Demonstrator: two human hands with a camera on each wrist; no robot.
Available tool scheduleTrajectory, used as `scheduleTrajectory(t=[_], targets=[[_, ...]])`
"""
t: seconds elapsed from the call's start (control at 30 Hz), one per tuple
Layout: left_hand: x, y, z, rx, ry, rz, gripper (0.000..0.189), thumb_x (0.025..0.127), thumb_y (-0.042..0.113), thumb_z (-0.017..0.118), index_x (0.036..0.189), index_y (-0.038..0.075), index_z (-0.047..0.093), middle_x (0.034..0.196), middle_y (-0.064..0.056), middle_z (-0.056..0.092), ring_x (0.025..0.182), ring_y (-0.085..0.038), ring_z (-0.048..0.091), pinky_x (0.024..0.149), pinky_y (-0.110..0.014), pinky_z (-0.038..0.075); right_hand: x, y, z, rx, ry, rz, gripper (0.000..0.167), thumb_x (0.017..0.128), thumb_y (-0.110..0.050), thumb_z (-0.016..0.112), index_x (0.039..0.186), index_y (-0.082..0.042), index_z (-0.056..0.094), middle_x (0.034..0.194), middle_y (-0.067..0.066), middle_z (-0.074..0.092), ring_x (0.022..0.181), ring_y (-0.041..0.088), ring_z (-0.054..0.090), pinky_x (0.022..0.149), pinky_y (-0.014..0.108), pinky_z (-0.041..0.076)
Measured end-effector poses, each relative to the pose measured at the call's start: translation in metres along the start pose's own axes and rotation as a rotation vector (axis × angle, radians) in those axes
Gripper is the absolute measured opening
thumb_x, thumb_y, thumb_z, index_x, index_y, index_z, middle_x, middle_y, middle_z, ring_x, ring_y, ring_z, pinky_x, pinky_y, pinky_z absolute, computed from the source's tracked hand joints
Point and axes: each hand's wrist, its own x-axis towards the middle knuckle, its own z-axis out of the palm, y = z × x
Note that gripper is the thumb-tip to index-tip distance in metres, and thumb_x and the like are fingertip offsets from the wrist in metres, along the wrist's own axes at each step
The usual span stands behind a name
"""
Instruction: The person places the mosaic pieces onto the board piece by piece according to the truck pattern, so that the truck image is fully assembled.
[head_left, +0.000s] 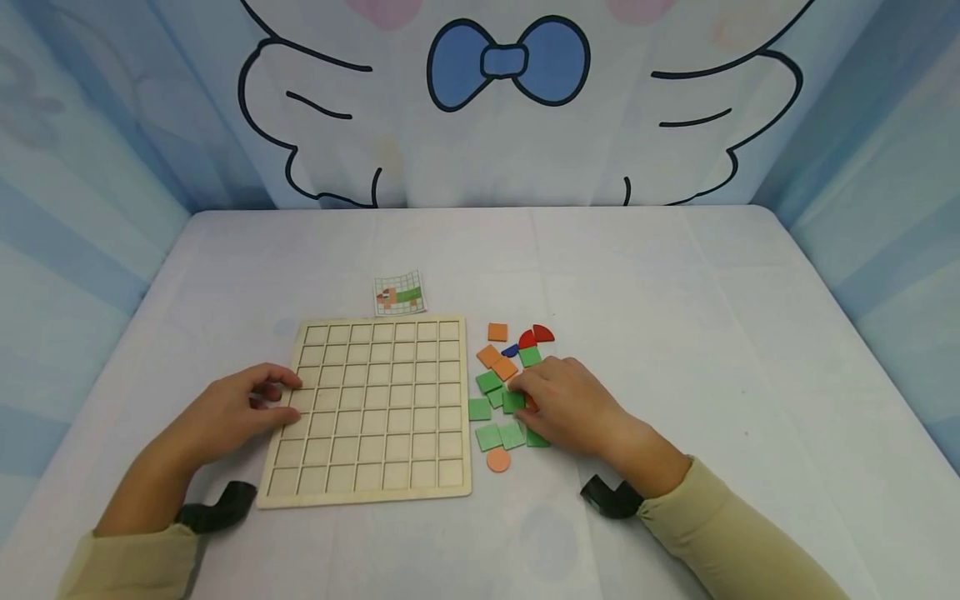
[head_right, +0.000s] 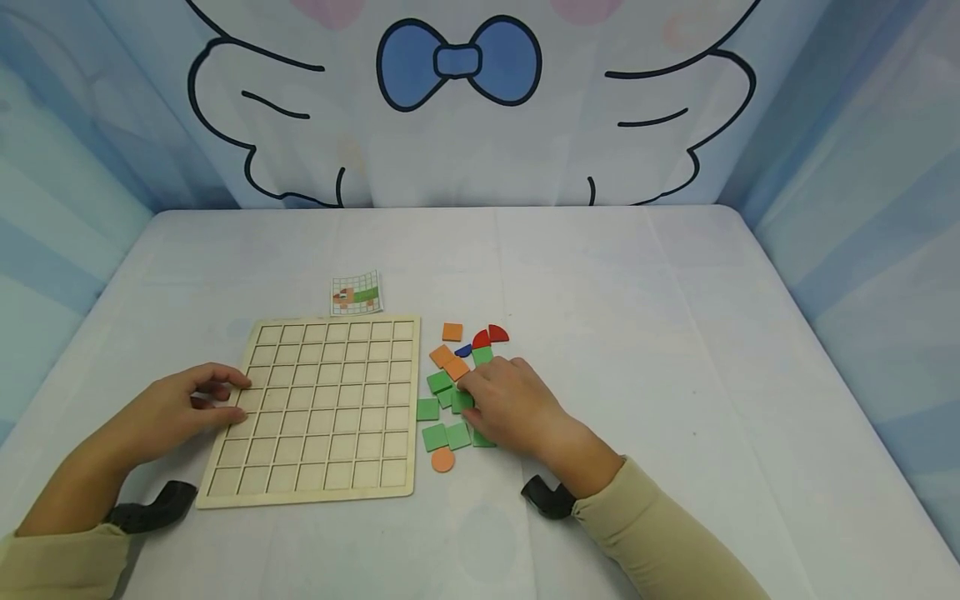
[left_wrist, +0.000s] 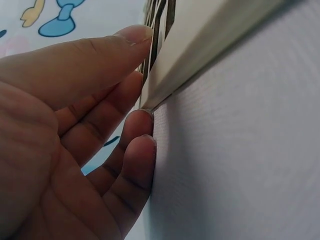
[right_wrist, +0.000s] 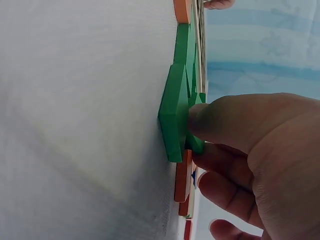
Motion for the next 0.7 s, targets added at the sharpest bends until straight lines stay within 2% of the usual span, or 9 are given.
scheduleTrajectory(t=[0.23, 0.43, 0.7], targets=[[0.0, 0.0, 0.0, 0.002, 0.003, -0.002, 0.044, 0.087, 0.026, 0.077, 0.123, 0.006, 0.062, 0.109, -0.014, 0.059, 0.097, -0.03, 0.056, 0.081, -0.047, 0.044, 0.0, 0.0, 0.0, -0.011, 0.021, -0.008, 0.028, 0.084, -0.019, 0.081, 0.106, -0.005, 0.072, 0.094, 0.003, 0.069, 0.088, 0.022, 0.063, 0.083, 0.042, 0.049], [0.001, -0.001, 0.001, 0.001, 0.006, 0.006, 0.043, 0.087, 0.026, 0.077, 0.123, 0.006, 0.062, 0.109, -0.013, 0.06, 0.096, -0.03, 0.056, 0.081, -0.047, 0.044, 0.0, -0.001, 0.001, 0.052, 0.074, -0.052, 0.026, 0.083, -0.016, 0.081, 0.103, -0.003, 0.071, 0.086, 0.001, 0.065, 0.083, 0.02, 0.061, 0.079, 0.038, 0.05], [0.001, -0.001, 0.002, -0.002, 0.007, -0.009, 0.044, 0.087, 0.026, 0.077, 0.123, 0.006, 0.062, 0.109, -0.014, 0.059, 0.096, -0.03, 0.055, 0.081, -0.046, 0.043, 0.006, -0.012, 0.0, 0.18, -0.008, -0.056, 0.026, 0.088, -0.014, 0.076, 0.109, 0.0, 0.07, 0.099, 0.004, 0.068, 0.093, 0.021, 0.061, 0.084, 0.035, 0.05]])
